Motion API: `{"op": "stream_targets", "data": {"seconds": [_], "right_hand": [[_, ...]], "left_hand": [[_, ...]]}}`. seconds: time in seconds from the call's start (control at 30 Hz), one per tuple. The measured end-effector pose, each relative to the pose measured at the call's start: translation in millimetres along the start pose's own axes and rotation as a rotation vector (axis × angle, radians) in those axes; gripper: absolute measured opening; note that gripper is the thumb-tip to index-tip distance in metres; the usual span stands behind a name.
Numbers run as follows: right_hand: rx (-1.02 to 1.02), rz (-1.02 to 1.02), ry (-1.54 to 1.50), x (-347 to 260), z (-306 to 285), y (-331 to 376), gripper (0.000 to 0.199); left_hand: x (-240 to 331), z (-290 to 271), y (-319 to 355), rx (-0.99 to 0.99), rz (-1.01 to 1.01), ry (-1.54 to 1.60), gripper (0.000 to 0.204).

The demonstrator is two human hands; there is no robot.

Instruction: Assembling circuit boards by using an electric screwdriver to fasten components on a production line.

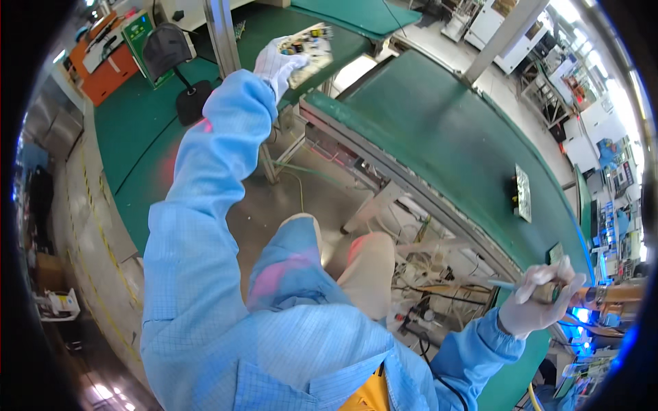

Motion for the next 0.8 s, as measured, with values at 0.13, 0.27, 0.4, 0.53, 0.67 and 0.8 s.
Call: {"op": "stream_targets", "data": {"seconds": [0.13,0.27,0.4,0.53,0.67,0.8], "right_hand": [[0.027,0.025,0.058,-1.7,-7.0,-0.4,0.046],[0.079,0.053,0.083,2.7,-12.4,-0.9,0.046],[0.104,0.030,0.107,2.1,-21.5,-0.2,0.049],[0.021,0.058,0.084,-2.2,-22.9,0.2,0.040],[0.298,0.082,0.104,-0.1,-16.2,-1.6,0.044],[0.096,0.059,0.084,-7.8,-20.2,-2.7,0.039]], "left_hand": [[-68.6,-39.7,-68.9,0.126,-0.090,-0.456,0.040],[-114.1,-46.0,-66.6,0.050,-0.145,-0.834,0.042],[-68.8,10.9,-55.9,-0.050,-0.269,-0.681,0.047],[-12.3,109.6,-50.8,-0.167,-0.156,-0.595,0.048],[71.5,242.2,-8.6,-0.449,0.126,-0.521,0.062],[163.7,331.6,54.5,-0.791,0.329,-0.440,0.076]]}}
Point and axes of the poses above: each hand's wrist, its own y-axis away from the middle knuckle, its own z-axis out of the palm, x = y × z, the point moved 1 cm from there along -y, towards the middle knuckle
